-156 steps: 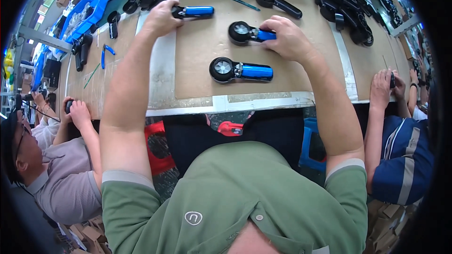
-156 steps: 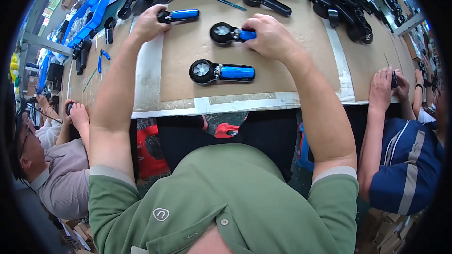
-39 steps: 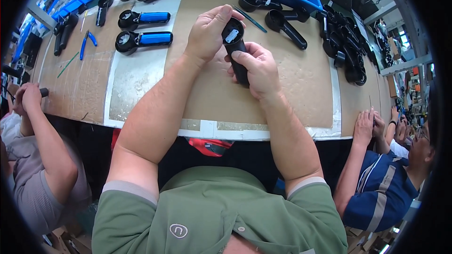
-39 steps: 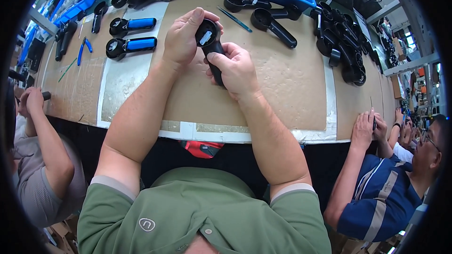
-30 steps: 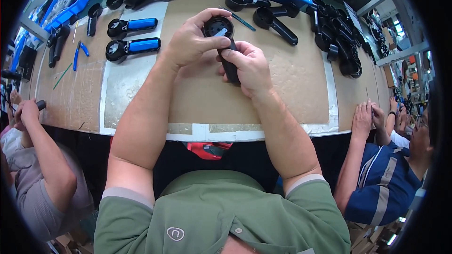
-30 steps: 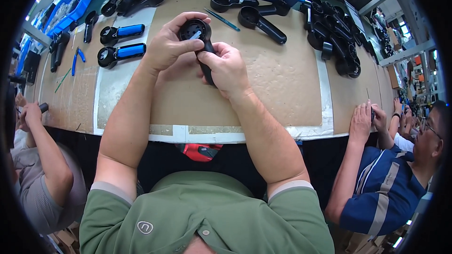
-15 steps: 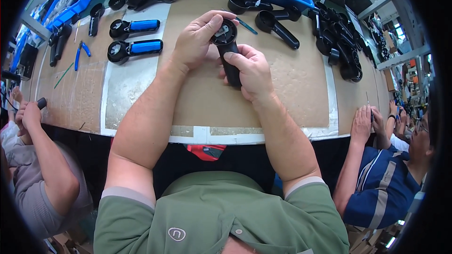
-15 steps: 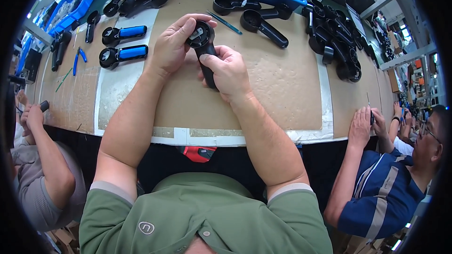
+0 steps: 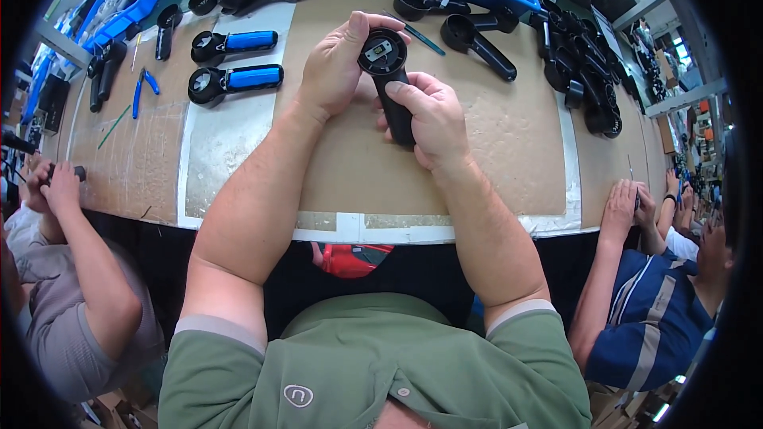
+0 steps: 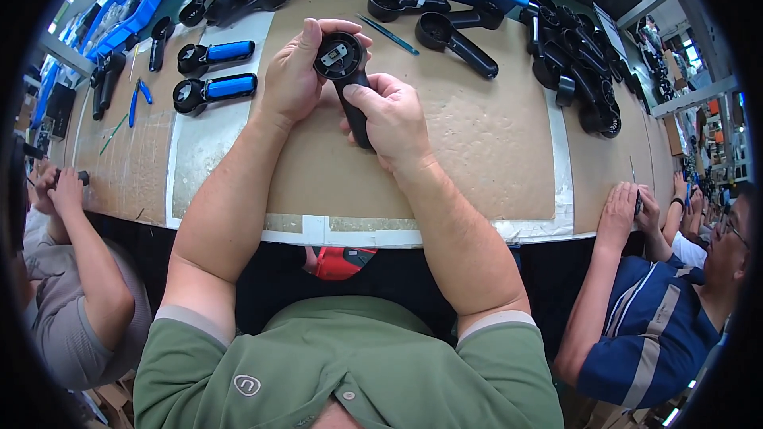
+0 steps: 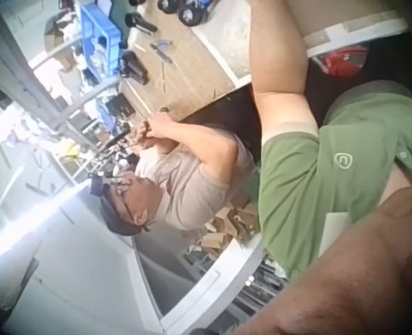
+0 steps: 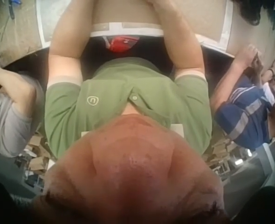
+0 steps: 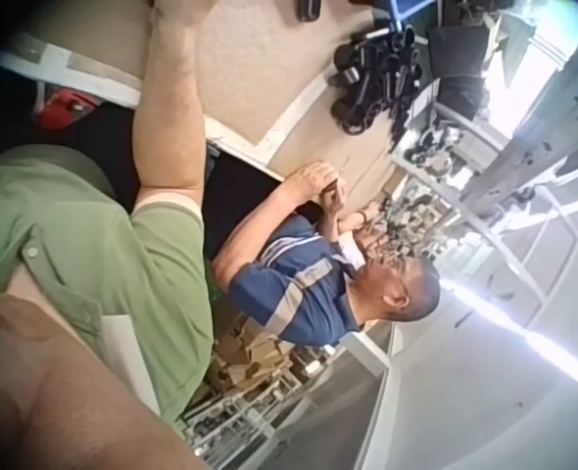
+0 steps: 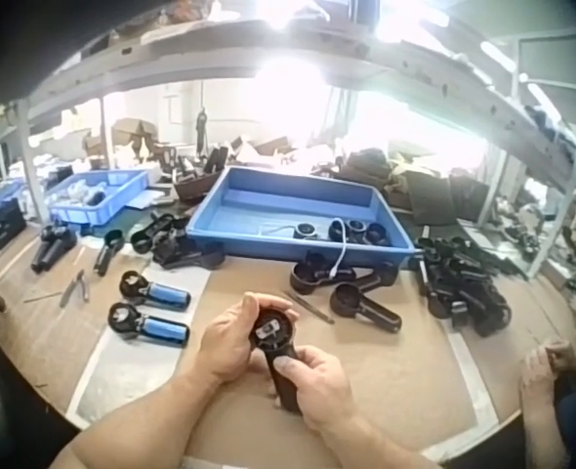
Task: Assembling components of a handheld electronic device at a factory workbench.
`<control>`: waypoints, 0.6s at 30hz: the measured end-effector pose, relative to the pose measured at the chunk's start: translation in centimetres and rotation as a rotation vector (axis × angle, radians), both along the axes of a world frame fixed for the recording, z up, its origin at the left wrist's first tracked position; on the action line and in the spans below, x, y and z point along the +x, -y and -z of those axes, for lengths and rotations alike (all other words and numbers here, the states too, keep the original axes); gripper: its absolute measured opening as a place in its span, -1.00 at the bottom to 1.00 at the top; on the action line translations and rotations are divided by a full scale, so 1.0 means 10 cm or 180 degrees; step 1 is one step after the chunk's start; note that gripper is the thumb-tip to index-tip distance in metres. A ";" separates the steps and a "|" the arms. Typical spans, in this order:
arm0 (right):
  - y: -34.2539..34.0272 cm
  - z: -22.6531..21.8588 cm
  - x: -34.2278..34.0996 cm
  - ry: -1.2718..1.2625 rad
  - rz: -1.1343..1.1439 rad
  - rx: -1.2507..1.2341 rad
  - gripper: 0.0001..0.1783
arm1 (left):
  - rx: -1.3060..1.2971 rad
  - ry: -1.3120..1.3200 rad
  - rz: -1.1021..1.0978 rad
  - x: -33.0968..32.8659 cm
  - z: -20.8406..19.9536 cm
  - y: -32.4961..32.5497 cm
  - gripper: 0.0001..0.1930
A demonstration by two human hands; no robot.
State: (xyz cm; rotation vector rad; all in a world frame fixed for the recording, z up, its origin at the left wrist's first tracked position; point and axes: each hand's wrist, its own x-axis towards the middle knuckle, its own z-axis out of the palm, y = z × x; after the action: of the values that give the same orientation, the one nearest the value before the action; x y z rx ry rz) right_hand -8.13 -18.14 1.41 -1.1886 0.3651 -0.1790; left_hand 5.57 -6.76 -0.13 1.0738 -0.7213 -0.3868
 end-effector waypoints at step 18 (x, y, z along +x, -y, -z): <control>-0.03 0.03 -0.01 0.0052 0.0073 -0.0105 -0.78 | 0.0053 0.0124 -0.0110 -0.02 0.01 0.00 -0.38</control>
State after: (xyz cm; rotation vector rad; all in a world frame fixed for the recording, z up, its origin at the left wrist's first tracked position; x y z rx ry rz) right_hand -8.24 -17.81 1.15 -1.2152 0.3629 -0.2152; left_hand 5.41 -6.74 -0.27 1.1106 -0.7342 -0.3435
